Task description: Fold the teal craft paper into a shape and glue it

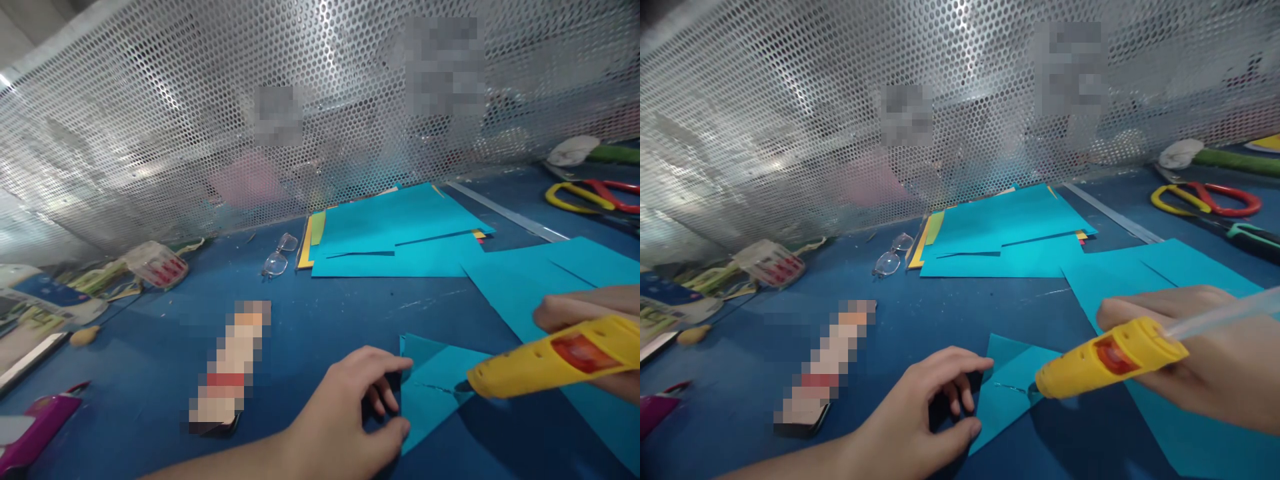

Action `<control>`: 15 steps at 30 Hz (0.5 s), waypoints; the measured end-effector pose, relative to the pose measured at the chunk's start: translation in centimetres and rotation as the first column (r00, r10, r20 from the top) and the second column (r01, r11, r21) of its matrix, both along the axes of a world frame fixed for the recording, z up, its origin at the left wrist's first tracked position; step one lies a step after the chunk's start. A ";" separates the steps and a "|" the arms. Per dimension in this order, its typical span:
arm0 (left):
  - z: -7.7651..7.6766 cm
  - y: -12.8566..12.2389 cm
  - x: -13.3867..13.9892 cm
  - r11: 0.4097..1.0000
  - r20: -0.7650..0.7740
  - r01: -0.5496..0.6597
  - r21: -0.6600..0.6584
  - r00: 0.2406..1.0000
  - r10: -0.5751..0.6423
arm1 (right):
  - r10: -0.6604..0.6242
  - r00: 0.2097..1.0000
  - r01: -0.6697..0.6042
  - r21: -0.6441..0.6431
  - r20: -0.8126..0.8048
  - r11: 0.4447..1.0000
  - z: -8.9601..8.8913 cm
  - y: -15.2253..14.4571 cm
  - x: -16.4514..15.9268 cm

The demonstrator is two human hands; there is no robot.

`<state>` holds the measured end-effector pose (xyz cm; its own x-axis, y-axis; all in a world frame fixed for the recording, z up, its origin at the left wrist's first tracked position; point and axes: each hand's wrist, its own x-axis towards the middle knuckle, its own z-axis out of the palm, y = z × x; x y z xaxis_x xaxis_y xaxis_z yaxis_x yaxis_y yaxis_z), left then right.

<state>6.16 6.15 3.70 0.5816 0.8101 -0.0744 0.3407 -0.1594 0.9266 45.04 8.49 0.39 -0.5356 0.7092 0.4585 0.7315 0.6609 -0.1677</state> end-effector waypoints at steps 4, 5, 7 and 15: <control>0.0 0.0 0.1 1.000 -0.003 -0.003 -0.021 1.000 0.003 | 0.045 0.999 -0.046 0.098 0.005 0.994 0.4 0.3 0.1; 0.1 0.1 0.1 1.000 -0.004 -0.004 -0.028 1.000 0.004 | 0.053 0.999 -0.053 0.135 0.002 0.989 0.5 0.5 0.1; 0.2 0.1 0.1 0.999 -0.006 -0.005 -0.038 1.000 0.005 | 0.030 0.999 -0.032 0.200 0.012 0.979 0.7 0.8 0.1; 0.2 0.0 0.1 0.999 -0.007 -0.007 -0.032 1.000 0.007 | -0.056 0.998 0.045 0.290 0.030 0.956 1.0 0.8 -0.1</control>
<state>6.22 6.18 3.92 0.5752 0.8113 -0.1045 0.3476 -0.1268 0.9290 44.98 9.28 1.43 -0.5232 0.5760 0.6281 0.7674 0.6390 0.0532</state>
